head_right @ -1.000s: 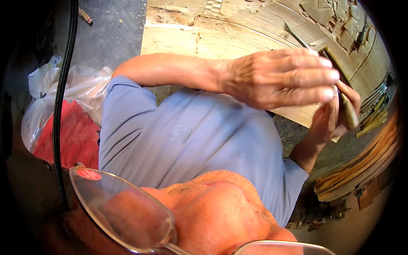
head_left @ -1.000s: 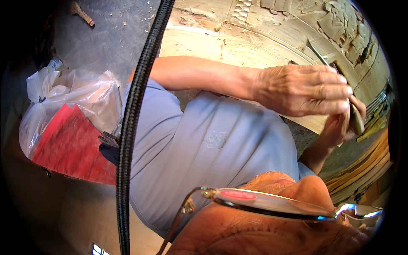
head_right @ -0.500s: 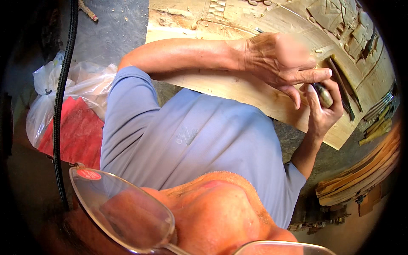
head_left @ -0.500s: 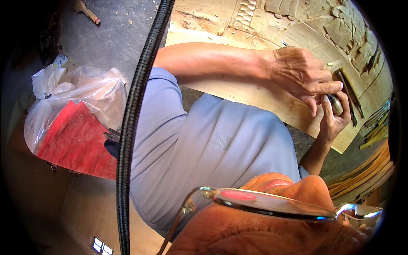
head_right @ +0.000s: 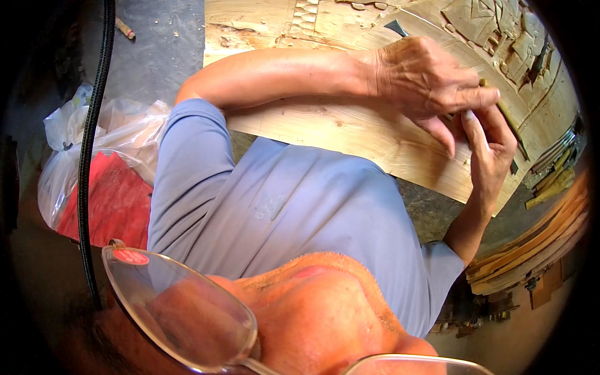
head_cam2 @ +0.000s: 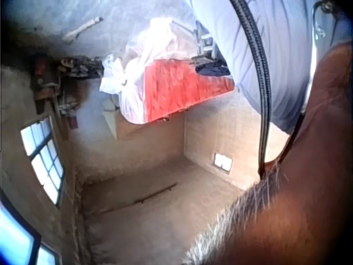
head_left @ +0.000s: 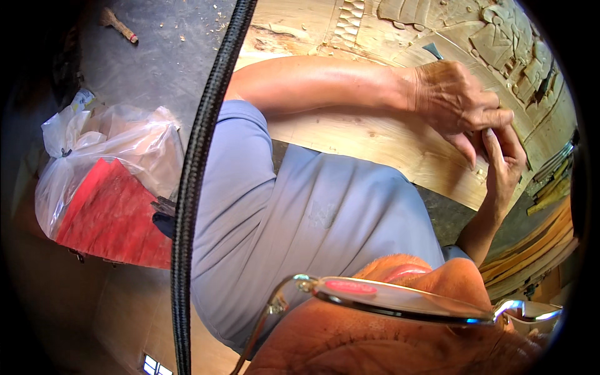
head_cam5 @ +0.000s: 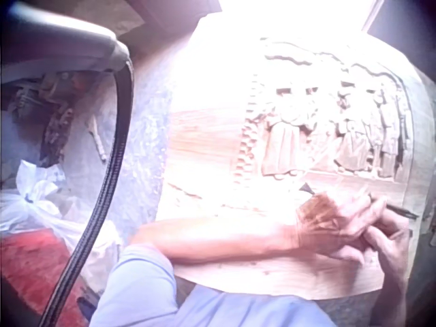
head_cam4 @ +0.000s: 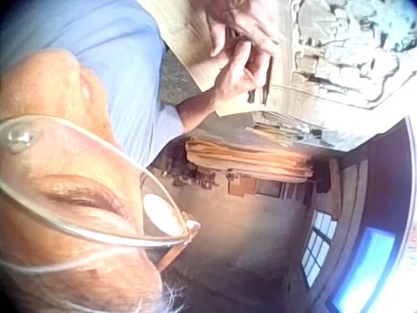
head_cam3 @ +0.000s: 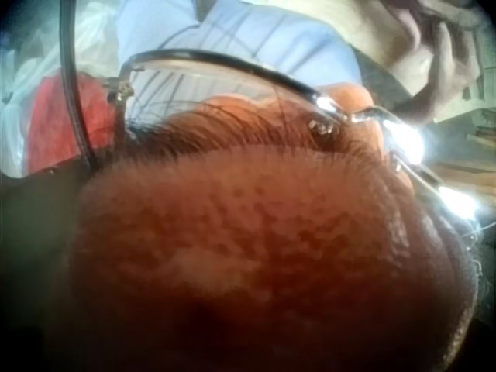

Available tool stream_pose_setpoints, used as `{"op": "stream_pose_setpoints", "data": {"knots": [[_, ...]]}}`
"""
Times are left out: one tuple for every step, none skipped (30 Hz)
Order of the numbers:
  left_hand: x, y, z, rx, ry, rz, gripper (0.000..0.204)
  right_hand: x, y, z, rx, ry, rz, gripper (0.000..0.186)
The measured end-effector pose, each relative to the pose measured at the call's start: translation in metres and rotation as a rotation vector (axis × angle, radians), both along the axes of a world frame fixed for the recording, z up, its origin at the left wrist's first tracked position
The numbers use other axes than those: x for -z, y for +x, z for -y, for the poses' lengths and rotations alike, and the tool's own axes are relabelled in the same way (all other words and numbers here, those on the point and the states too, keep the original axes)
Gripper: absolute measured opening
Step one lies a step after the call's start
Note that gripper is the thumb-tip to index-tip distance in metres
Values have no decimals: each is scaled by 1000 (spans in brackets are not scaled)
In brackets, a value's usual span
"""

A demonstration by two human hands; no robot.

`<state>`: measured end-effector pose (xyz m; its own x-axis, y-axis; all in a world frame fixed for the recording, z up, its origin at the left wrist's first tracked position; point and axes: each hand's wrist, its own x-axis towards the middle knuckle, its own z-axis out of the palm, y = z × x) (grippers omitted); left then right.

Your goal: The person carves a wooden board using various chisels and a mallet, creating a relief of figures. They hold the chisel and strike it with a mallet or push it by hand to remove wood shavings, alternating between different tools for detailed carving.

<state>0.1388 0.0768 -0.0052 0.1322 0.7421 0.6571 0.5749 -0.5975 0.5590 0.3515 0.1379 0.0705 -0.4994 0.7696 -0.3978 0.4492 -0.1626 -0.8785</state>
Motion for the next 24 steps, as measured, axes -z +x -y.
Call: {"op": "stream_pose_setpoints", "data": {"knots": [[-3,-4,5,-22,-30,-29,84,-5,-2,-2,-137,139,40,24],[-4,-7,6,-43,-52,-51,85,-9,-3,-5,-273,286,86,30],[-3,-9,6,-75,-66,-14,95,-8,-11,-1,-281,452,107,33],[0,-9,4,-108,-55,-24,95,-8,-13,-3,-309,471,122,32],[2,-9,2,-147,-47,-42,95,-7,-15,-9,-341,488,128,30],[5,-9,1,-185,-40,-61,95,-6,-16,-16,-373,504,132,29],[9,-9,1,-191,-55,-61,95,-4,-18,-23,-417,553,107,25],[6,-8,0,-178,-62,-46,94,-3,-16,-29,-410,571,84,24],[4,-7,-2,-166,-70,-30,94,-7,-19,-34,-464,617,51,24],[6,-5,-5,-166,-42,22,93,-13,-23,-40,-519,662,17,24],[7,-4,-9,-182,-18,63,93,-14,-29,-45,-548,685,12,24],[9,-5,-9,-199,-23,68,92,-15,-35,-50,-577,709,8,24],[10,-5,-8,-215,-29,75,91,-16,-39,-54,-606,733,5,24],[2,-11,-5,-229,-65,45,90,-14,-39,-60,-627,719,0,25],[-2,-15,-3,-243,-101,15,89,-12,-37,-67,-648,706,-4,25],[-1,-13,-4,-262,-89,20,88,-11,-36,-72,-668,693,-7,25],[1,-9,-6,-287,-77,26,88,-13,-40,-71,-671,705,-12,25],[2,-7,-6,-311,-65,32,87,-14,-42,-72,-685,697,-13,25],[4,-7,-6,-317,-67,42,86,-15,-44,-72,-700,689,-13,25],[3,-7,-5,-317,-69,53,86,-17,-46,-72,-709,682,-10,24],[2,-8,-4,-317,-71,65,85,-19,-47,-73,-727,698,-8,24],[0,-8,-4,-332,-53,62,82,-20,-48,-74,-744,715,-6,24],[0,-8,-6,-350,-32,58,79,-22,-49,-74,-754,732,-6,24],[0,-8,-7,-368,-12,53,76,-23,-50,-74,-766,750,-5,25]]}}
